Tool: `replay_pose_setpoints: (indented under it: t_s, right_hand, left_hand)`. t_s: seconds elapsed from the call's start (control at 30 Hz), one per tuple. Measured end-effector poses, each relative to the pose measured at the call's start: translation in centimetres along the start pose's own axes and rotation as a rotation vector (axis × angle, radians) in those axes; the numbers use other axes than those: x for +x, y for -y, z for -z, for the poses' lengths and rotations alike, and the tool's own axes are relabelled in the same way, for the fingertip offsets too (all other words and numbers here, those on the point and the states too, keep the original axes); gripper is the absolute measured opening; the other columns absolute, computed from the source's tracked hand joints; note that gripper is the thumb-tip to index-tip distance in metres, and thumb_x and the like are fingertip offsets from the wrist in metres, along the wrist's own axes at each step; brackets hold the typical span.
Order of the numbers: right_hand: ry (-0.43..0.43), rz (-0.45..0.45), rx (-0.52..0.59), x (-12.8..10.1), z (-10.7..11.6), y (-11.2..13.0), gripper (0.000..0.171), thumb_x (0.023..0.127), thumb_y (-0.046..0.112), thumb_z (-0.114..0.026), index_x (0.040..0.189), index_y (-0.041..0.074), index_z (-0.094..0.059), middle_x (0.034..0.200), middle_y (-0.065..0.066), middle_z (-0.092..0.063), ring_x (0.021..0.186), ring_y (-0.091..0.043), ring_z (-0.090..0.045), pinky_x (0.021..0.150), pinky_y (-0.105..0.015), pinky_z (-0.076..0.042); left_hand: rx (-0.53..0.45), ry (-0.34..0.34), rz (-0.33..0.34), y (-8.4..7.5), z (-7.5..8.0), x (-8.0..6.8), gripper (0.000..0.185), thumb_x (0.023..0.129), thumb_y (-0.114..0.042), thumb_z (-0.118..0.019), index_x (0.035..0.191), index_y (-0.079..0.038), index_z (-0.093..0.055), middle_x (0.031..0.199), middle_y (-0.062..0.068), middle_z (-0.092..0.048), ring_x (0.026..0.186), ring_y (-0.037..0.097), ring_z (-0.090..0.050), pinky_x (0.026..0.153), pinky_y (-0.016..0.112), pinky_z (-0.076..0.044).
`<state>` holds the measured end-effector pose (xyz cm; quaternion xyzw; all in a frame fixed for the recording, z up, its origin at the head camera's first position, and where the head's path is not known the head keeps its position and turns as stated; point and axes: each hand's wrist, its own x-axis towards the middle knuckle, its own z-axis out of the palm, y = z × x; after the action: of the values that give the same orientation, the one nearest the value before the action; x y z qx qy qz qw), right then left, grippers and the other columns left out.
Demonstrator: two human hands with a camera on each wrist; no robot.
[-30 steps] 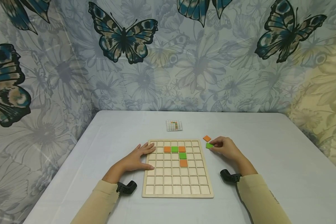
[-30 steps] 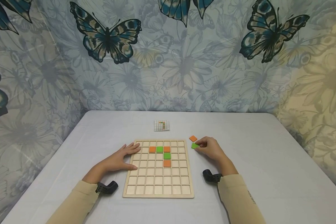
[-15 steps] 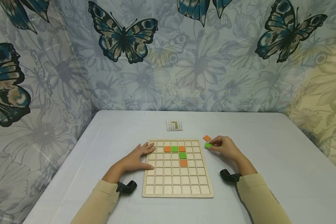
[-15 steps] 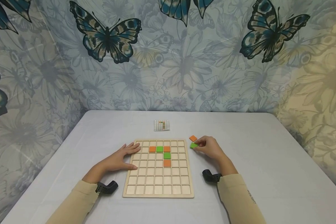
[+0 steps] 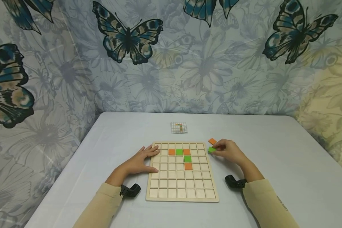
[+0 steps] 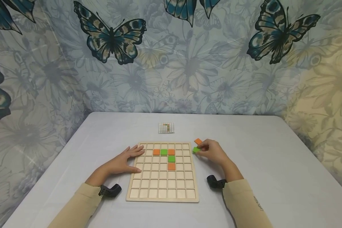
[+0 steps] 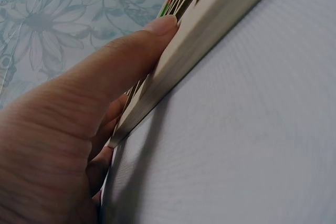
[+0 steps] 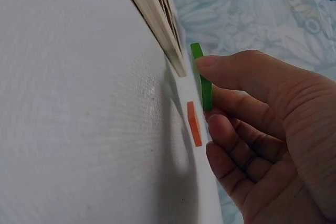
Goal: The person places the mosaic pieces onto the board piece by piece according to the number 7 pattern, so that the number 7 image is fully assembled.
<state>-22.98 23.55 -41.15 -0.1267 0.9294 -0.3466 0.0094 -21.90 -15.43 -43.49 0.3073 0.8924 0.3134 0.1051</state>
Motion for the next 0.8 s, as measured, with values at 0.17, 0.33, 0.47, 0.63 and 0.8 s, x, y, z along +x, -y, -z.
replay_pose_setpoints:
  t_s: [0.17, 0.33, 0.47, 0.63, 0.8]
  right_hand:
    - [0.02, 0.017, 0.011, -0.2, -0.3, 0.5, 0.024, 0.075, 0.013, -0.074, 0.095, 0.001, -0.068, 0.083, -0.005, -0.06, 0.077, -0.016, -0.05, 0.065, -0.024, -0.044]
    - [0.033, 0.054, 0.022, -0.7, -0.5, 1.5, 0.024, 0.075, 0.012, -0.074, 0.095, 0.001, -0.068, 0.085, -0.006, -0.06, 0.078, -0.015, -0.052, 0.063, -0.022, -0.046]
    - [0.062, 0.099, 0.031, -0.8, -0.8, 2.4, 0.025, 0.075, 0.012, -0.074, 0.095, 0.0, -0.067, 0.089, -0.007, -0.062, 0.078, -0.014, -0.054, 0.062, -0.021, -0.046]
    - [0.099, 0.146, 0.031, -0.9, -1.3, 3.4, 0.023, 0.075, 0.013, -0.074, 0.095, 0.002, -0.068, 0.093, -0.006, -0.064, 0.079, -0.013, -0.055, 0.069, -0.026, -0.049]
    - [0.131, 0.173, 0.025, -1.0, -1.6, 4.3, 0.023, 0.075, 0.014, -0.074, 0.094, 0.004, -0.068, 0.092, -0.004, -0.064, 0.078, -0.014, -0.055, 0.068, -0.026, -0.049]
  left_hand:
    - [-0.005, 0.001, 0.002, -0.1, 0.0, 0.0, 0.084, 0.072, -0.049, -0.072, 0.14, -0.013, -0.039, 0.152, 0.003, -0.022, 0.142, 0.025, -0.008, 0.115, 0.047, 0.004]
    - [-0.011, -0.001, -0.001, 0.0, 0.0, 0.0, 0.084, 0.071, -0.049, -0.072, 0.14, -0.013, -0.039, 0.152, 0.002, -0.022, 0.142, 0.025, -0.008, 0.115, 0.047, 0.004]
    - [-0.018, -0.003, -0.002, 0.1, 0.0, -0.1, 0.085, 0.071, -0.049, -0.072, 0.14, -0.013, -0.039, 0.152, 0.002, -0.021, 0.142, 0.024, -0.008, 0.115, 0.047, 0.004]
    - [-0.017, -0.001, 0.002, 0.1, 0.0, 0.0, 0.085, 0.071, -0.049, -0.073, 0.14, -0.013, -0.038, 0.152, 0.001, -0.021, 0.142, 0.024, -0.008, 0.116, 0.047, 0.004]
    - [-0.013, 0.001, 0.006, 0.1, 0.0, 0.0, 0.085, 0.071, -0.049, -0.073, 0.14, -0.013, -0.038, 0.152, 0.001, -0.021, 0.142, 0.024, -0.008, 0.116, 0.046, 0.004]
